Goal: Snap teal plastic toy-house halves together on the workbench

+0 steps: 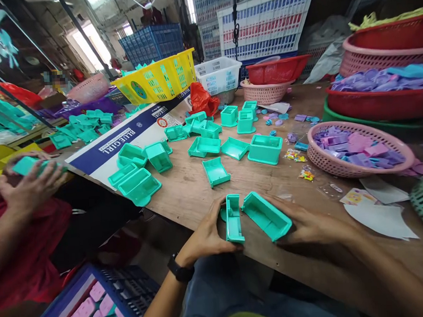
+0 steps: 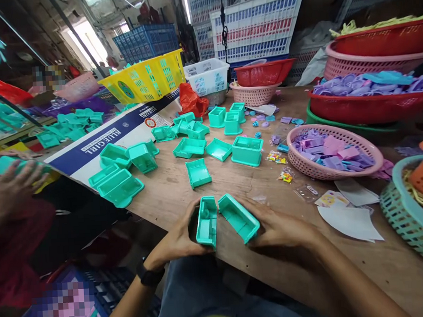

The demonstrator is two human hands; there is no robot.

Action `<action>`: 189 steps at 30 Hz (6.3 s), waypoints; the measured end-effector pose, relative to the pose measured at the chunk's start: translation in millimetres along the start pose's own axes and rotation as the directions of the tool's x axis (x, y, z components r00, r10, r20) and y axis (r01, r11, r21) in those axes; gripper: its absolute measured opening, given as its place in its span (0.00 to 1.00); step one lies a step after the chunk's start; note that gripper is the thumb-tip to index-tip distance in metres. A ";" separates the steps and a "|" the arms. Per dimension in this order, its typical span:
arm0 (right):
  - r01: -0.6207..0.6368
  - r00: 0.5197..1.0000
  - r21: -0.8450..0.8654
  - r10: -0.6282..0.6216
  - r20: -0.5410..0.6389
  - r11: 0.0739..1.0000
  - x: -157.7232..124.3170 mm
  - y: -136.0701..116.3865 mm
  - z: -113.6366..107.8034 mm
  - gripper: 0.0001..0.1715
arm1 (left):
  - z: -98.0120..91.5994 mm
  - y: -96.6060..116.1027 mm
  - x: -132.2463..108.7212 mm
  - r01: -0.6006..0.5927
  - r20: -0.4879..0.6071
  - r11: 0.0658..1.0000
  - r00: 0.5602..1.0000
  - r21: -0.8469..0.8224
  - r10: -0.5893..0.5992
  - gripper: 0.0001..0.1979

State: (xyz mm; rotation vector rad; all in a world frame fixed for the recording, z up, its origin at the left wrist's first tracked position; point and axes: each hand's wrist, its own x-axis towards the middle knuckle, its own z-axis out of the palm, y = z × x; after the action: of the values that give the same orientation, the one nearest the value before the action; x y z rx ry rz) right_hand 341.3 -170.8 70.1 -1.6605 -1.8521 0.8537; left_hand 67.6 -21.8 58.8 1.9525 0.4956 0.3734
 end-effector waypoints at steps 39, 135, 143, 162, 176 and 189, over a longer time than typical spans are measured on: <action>0.245 0.928 -0.005 -0.236 -0.289 0.969 13.7 -11.0 64.4 0.72 | 12.6 3.7 -10.3 -0.017 -0.055 0.999 0.998 -0.040 0.015 0.54; 0.095 0.712 0.032 -0.045 -0.701 0.995 -16.8 -70.1 66.1 0.31 | 62.4 30.3 -26.9 -0.245 -0.332 0.965 0.922 -0.094 0.202 0.35; 0.110 0.768 -0.044 -0.113 -0.631 0.993 -14.9 -65.7 55.5 0.59 | 48.8 25.8 -28.5 -0.219 -0.257 0.975 0.941 0.030 0.219 0.45; 0.005 0.720 -0.302 -0.213 -0.661 0.953 -16.1 -62.7 54.1 0.39 | 62.0 44.5 -7.3 -0.141 -0.274 0.988 0.949 0.066 0.154 0.42; 0.030 0.819 -0.489 -0.302 -0.488 0.872 1.7 -72.5 41.3 0.25 | 79.9 54.8 5.5 -0.176 -0.321 0.952 0.913 0.251 0.253 0.20; 0.126 0.638 0.367 0.208 -0.742 0.921 -8.3 -46.2 59.6 0.43 | 79.9 33.2 -11.5 -0.156 -0.423 0.892 0.905 -0.424 -0.043 0.45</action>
State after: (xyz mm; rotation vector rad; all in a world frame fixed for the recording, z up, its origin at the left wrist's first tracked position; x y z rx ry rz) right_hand 267.7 -188.7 64.2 -1.4660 -0.9592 0.3617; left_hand 100.9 -102.5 55.7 1.4311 0.5678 0.8843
